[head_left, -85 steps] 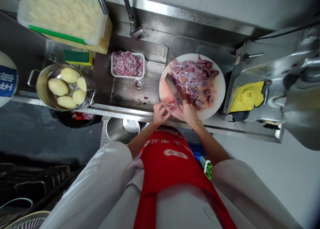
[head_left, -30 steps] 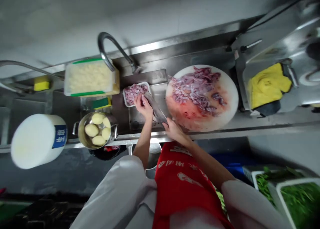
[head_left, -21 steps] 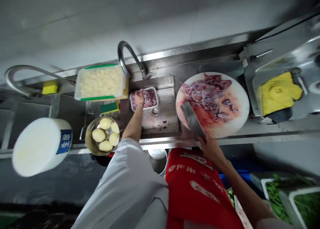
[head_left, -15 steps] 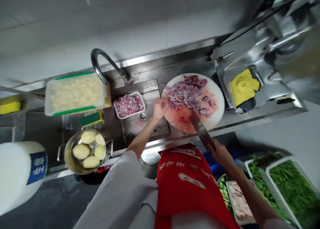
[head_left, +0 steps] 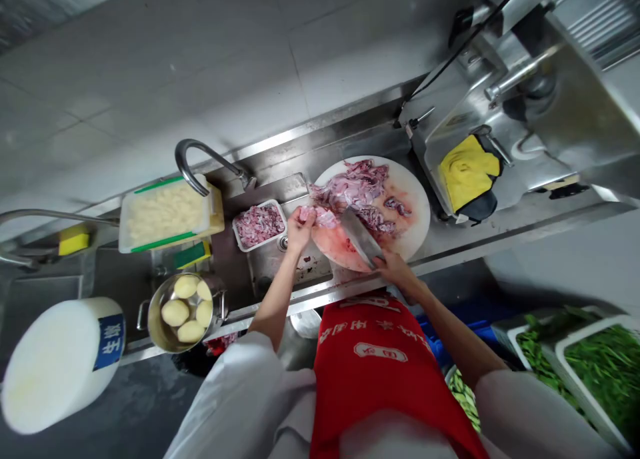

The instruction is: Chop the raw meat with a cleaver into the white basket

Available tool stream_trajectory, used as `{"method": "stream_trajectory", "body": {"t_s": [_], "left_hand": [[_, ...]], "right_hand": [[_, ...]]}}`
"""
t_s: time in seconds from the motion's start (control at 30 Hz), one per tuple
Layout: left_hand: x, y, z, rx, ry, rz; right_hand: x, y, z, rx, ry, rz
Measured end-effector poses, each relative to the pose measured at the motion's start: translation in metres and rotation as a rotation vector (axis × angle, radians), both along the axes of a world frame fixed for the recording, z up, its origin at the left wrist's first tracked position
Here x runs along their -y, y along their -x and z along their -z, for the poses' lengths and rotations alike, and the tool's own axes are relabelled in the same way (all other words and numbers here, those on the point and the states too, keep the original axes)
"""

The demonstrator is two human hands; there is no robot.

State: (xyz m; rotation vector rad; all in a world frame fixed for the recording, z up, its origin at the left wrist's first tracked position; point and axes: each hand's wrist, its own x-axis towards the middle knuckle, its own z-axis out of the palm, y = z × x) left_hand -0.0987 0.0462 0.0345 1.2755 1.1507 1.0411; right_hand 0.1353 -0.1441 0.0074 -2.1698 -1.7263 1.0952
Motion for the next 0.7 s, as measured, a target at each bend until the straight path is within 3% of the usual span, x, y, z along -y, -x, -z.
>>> {"method": "stream_trajectory", "body": {"t_s": [0.07,0.13,0.2,0.27,0.4,0.47,0.6,0.7], "left_hand": [[0.019,-0.012,-0.005,0.097,0.109,0.007],[0.040,-0.026,0.000,0.099,0.185,0.058],[0.057,-0.038,0.012,-0.023,0.207,0.132],[0.063,-0.049,0.026,-0.247,0.129,0.157],[0.043,-0.073,0.041,-0.716,-0.206,0.148],[0.029,-0.087,0.045,-0.827,-0.241,0.225],[0.015,-0.103,0.050,-0.795,-0.110,0.361],[0.015,-0.092,0.050,-0.516,-0.036,0.255]], "right_hand": [[-0.003,-0.022,0.001,0.039,0.010,0.010],[0.002,-0.045,-0.004,0.083,0.021,-0.001],[0.013,-0.064,-0.012,0.106,0.025,-0.052],[0.028,-0.079,-0.020,0.114,0.016,-0.088],[0.059,-0.099,-0.029,0.142,-0.012,0.042],[0.072,-0.106,-0.030,0.153,-0.021,0.119],[0.093,-0.109,-0.029,0.146,-0.031,0.164],[0.103,-0.101,-0.028,0.119,-0.001,0.156]]}}
